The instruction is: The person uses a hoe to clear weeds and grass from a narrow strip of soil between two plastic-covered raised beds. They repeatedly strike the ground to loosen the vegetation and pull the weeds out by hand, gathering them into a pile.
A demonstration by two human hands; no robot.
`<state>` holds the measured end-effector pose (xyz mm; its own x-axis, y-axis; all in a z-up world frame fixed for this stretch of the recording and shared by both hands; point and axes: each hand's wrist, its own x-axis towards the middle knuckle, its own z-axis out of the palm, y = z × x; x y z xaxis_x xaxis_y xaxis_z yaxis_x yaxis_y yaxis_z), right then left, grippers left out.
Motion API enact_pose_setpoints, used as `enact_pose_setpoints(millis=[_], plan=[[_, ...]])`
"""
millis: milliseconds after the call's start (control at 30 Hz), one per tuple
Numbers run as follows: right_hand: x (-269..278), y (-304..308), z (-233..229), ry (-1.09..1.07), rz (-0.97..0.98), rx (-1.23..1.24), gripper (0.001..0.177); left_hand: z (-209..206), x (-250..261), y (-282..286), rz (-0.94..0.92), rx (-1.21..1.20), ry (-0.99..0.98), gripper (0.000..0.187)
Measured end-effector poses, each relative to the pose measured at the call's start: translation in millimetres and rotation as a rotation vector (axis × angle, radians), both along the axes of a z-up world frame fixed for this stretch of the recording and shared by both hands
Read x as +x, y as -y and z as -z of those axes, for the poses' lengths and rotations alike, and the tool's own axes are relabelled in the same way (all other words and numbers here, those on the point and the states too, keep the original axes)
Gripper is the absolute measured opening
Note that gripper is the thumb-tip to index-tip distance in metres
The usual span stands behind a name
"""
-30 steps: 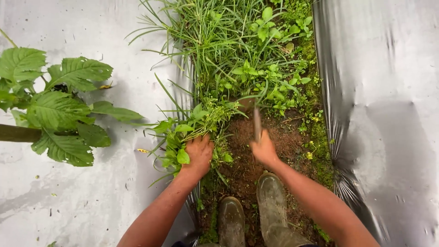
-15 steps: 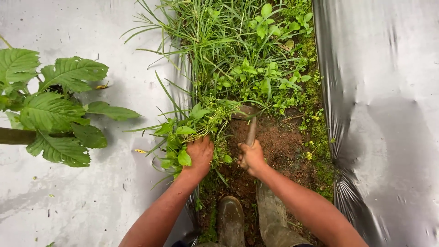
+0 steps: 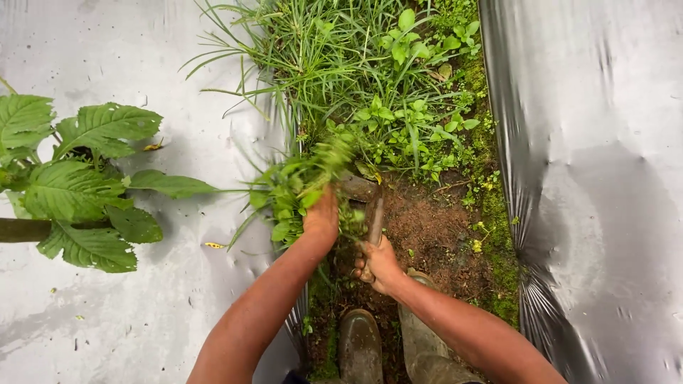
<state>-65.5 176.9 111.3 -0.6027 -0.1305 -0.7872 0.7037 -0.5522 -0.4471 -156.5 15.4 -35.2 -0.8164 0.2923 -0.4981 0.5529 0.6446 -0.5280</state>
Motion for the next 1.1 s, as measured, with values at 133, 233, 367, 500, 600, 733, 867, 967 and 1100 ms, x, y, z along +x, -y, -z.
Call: enact_pose_setpoints(millis=[133, 233, 367, 500, 600, 733, 867, 967, 1100], plan=[[-20.3, -12.9, 2.5, -0.050, 0.059, 0.134, 0.023, 42.8, -12.1, 10.3, -0.248, 0.222, -0.198, 0.054], [-33.5, -15.2, 8.7, -0.081, 0.160, 0.205, 0.024, -30.9, -7.4, 2.5, -0.117, 0.190, -0.175, 0.033], [-26.7, -1.3, 5.7, -0.069, 0.105, 0.333, 0.026, -61.2, -1.7, 0.4, -0.100, 0.276, -0.226, 0.026], [2.9, -8.6, 19.3, 0.042, -0.008, 0.255, 0.030, -64.7, 5.5, 14.0, -0.050, 0.264, -0.222, 0.028], [-17.6, -16.6, 20.2, -0.002, 0.057, 0.287, 0.028, -86.2, 14.0, 11.6, -0.051, 0.362, -0.397, 0.008], [-17.5, -12.9, 12.9, -0.046, 0.097, 0.329, 0.030, -95.6, 13.5, 11.0, -0.009, 0.389, -0.445, 0.008], [-6.5, -33.6, 16.6, -0.036, -0.090, 0.354, 0.028, -85.0, 7.8, 16.1, 0.000, 0.385, -0.437, 0.006], [-22.0, -24.5, 16.0, -0.049, 0.165, 0.292, 0.026, -78.9, 11.6, 16.7, -0.020, 0.374, -0.410, 0.007], [-15.9, -7.6, 10.4, -0.062, 0.246, 0.310, 0.028, -96.3, 13.7, 12.7, -0.031, 0.396, -0.401, 0.006]])
